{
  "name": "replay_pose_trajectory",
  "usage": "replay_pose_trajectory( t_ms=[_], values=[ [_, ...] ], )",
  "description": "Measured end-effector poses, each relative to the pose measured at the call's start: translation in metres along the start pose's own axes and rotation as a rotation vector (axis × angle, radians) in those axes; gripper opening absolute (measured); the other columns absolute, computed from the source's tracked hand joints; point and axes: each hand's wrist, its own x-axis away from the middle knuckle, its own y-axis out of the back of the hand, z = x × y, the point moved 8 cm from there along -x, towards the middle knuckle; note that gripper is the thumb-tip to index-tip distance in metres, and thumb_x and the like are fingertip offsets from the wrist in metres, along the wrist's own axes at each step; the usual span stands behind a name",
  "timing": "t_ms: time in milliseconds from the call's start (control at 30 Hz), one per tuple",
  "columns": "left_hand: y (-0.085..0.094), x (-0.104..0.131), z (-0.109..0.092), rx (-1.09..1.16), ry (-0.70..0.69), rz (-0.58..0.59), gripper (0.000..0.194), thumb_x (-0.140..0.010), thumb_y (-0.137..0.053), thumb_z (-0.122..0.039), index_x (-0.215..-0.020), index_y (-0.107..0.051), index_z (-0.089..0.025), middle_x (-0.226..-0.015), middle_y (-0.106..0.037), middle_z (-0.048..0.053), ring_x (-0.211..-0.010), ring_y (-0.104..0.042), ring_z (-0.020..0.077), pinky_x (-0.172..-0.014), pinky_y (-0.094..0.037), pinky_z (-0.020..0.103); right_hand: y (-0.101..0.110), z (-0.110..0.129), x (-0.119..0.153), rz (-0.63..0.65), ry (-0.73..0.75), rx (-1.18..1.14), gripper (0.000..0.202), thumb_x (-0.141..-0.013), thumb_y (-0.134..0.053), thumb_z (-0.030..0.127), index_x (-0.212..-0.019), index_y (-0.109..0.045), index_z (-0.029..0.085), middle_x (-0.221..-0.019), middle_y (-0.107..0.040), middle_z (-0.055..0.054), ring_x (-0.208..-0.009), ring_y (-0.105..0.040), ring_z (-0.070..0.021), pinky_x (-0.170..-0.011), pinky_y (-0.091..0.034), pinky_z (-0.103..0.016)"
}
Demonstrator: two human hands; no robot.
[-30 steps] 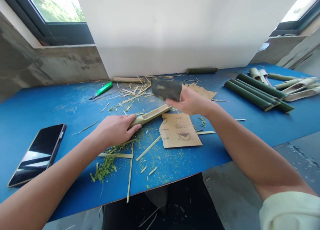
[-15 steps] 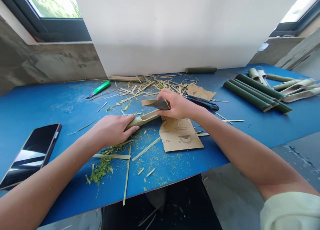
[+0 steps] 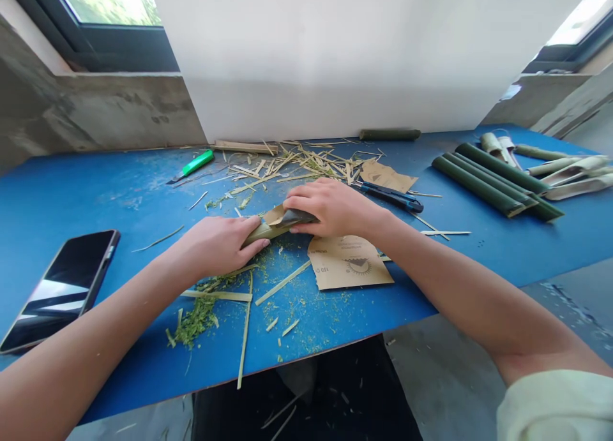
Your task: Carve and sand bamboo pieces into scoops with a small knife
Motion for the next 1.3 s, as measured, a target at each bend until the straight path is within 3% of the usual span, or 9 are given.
replay_pose_trajectory(
  t_ms=[200,400,500,633,767,900,1000,1100,1300],
  values=[
    [0.002,0.0,-0.002,0.028,-0.013,0.0,0.042,-0.108,-0.035,-0.057,-0.109,-0.059,-0.024,-0.098,-0.079,0.01,-0.079,-0.072,0.0307,-0.059,-0.036,0.036,0.003,-0.01,0.012,0.048,-0.14,-0.267,0.067,-0.098,-0.064,0.036,-0.162,-0.047,0.025,-0.138,-0.073,-0.011,-0.119,-0.069,-0.028,-0.098,-0.05,-0.04],
    [0.003,0.0,-0.001,0.043,-0.005,0.015,0.044,-0.107,-0.034,-0.058,-0.114,-0.061,-0.024,-0.1,-0.08,0.01,-0.08,-0.073,0.0318,-0.06,-0.04,0.037,0.014,-0.021,0.01,-0.032,-0.165,-0.131,0.038,-0.101,-0.065,0.036,-0.134,-0.073,0.022,-0.123,-0.079,-0.013,-0.113,-0.07,-0.0305,-0.101,-0.047,-0.043],
    [0.003,0.0,-0.001,0.049,-0.002,0.015,0.045,-0.107,-0.035,-0.059,-0.115,-0.062,-0.024,-0.099,-0.08,0.01,-0.079,-0.073,0.0318,-0.06,-0.04,0.036,0.012,-0.018,0.007,-0.022,-0.148,-0.025,0.027,-0.102,-0.061,0.029,-0.122,-0.078,0.02,-0.129,-0.078,-0.014,-0.113,-0.07,-0.0324,-0.103,-0.046,-0.048],
    [0.002,0.0,-0.001,0.043,-0.005,0.008,0.046,-0.106,-0.035,-0.06,-0.114,-0.062,-0.023,-0.1,-0.079,0.011,-0.081,-0.073,0.0324,-0.062,-0.04,0.037,0.003,-0.006,0.007,0.077,-0.064,-0.065,0.024,-0.102,-0.064,0.035,-0.111,-0.08,0.021,-0.151,-0.067,-0.01,-0.119,-0.07,-0.0317,-0.1,-0.049,-0.046],
    [0.001,0.001,-0.003,0.033,-0.016,0.002,0.046,-0.106,-0.036,-0.06,-0.113,-0.062,-0.023,-0.099,-0.079,0.011,-0.079,-0.072,0.0318,-0.061,-0.039,0.037,0.005,-0.004,0.011,0.136,-0.054,-0.133,0.036,-0.103,-0.063,0.046,-0.082,-0.078,0.021,-0.15,-0.068,-0.009,-0.119,-0.069,-0.0309,-0.103,-0.047,-0.048],
    [0.002,0.001,-0.004,0.029,-0.029,-0.002,0.044,-0.107,-0.037,-0.06,-0.113,-0.061,-0.024,-0.096,-0.079,0.01,-0.078,-0.072,0.0316,-0.061,-0.038,0.036,0.013,-0.001,0.007,0.111,-0.01,-0.125,0.028,-0.102,-0.066,0.041,-0.087,-0.08,0.022,-0.118,-0.081,-0.008,-0.11,-0.068,-0.0284,-0.105,-0.043,-0.047],
    [0.002,0.0,-0.004,0.025,-0.038,0.006,0.044,-0.107,-0.037,-0.06,-0.112,-0.061,-0.023,-0.094,-0.079,0.011,-0.077,-0.072,0.0317,-0.06,-0.037,0.036,0.014,-0.004,0.001,0.1,-0.081,-0.123,0.025,-0.102,-0.065,0.037,-0.088,-0.079,0.021,-0.099,-0.08,-0.007,-0.094,-0.067,-0.0246,-0.089,-0.045,-0.039],
    [0.002,0.0,-0.004,0.026,-0.042,0.015,0.044,-0.106,-0.037,-0.06,-0.115,-0.061,-0.023,-0.093,-0.078,0.011,-0.076,-0.072,0.032,-0.06,-0.037,0.036,0.011,-0.01,0.0,0.132,-0.165,-0.18,0.021,-0.101,-0.065,0.036,-0.095,-0.08,0.024,-0.102,-0.079,-0.005,-0.087,-0.067,-0.0211,-0.077,-0.044,-0.033],
    [0.001,-0.001,-0.002,0.033,-0.027,0.018,0.047,-0.106,-0.036,-0.061,-0.12,-0.062,-0.025,-0.097,-0.079,0.011,-0.079,-0.073,0.0329,-0.062,-0.04,0.036,0.007,-0.033,0.02,0.241,-0.237,-0.253,0.019,-0.098,-0.066,0.035,-0.097,-0.085,0.03,-0.099,-0.081,-0.002,-0.088,-0.068,-0.0215,-0.079,-0.048,-0.034]
  ],
)
